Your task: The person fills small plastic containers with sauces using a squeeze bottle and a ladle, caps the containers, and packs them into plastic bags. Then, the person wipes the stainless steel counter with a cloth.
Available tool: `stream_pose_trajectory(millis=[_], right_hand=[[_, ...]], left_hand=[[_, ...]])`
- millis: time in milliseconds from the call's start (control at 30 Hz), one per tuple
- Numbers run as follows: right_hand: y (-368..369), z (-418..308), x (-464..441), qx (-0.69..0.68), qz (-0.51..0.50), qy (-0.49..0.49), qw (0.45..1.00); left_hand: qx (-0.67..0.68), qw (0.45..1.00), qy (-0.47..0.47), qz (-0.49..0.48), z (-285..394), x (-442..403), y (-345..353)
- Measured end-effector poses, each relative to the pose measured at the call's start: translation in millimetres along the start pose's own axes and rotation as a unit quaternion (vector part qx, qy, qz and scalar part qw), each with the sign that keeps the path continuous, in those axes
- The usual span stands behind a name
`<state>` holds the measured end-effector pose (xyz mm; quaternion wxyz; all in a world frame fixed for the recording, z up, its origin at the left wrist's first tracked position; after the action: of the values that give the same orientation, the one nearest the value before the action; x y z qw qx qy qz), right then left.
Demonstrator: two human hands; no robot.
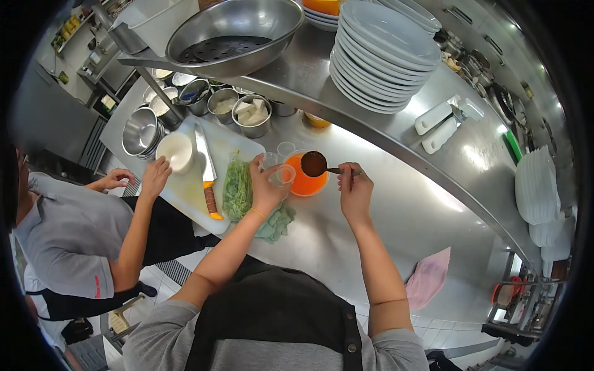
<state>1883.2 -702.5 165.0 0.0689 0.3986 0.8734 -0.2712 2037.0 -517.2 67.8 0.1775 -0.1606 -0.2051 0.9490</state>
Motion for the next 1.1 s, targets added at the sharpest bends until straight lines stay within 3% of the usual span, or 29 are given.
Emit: stream_pose_trajectory(millis=[233, 300, 433, 867, 1000, 1067, 1100], right_hand=[[1.4, -22.7, -0.1, 0.017, 0.000, -0.020, 1.000], [4.4, -28.7, 4.6, 0.038, 0.017, -0.100, 0.994], [6.8, -29.8, 14.3, 0.107, -0.001, -0.161, 0.981], [-0.1, -42.4, 22.1, 0.111, 0.023, -0.242, 0.964], [1.7, -39.5, 20.3, 0.049, 0.049, -0.210, 0.975], [-0.4, -25.6, 15.7, -0.062, 0.071, -0.029, 0.995], [-1.6, -21.4, 14.1, -0.063, 0.071, -0.030, 0.995]], left_hand=[[-0.019, 0.999, -0.009, -0.028, 28.1, -6.8, 22.1], [-0.030, 0.999, -0.002, -0.019, 33.7, -9.0, 26.3], [-0.016, 0.999, -0.017, -0.035, 40.3, -12.0, 29.5], [0.022, 0.999, -0.032, -0.038, 38.4, -11.0, 34.6], [0.023, 0.999, -0.025, -0.039, 44.8, -11.3, 30.3], [0.012, 0.999, 0.002, -0.031, 44.2, -10.4, 31.0], [0.012, 0.999, 0.002, -0.030, 42.8, -9.9, 31.8]])
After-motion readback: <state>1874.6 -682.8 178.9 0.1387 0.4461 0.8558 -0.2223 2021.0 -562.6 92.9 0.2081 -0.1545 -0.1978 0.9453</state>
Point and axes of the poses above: each hand's wrist, its own x-axis away from the middle knuckle, its own y-axis out of the palm, z = x × y, the point moved 4 cm from there along -x, towards the middle knuckle, and after that the axes turned 6 degrees about -y, right-handed, at the moved point
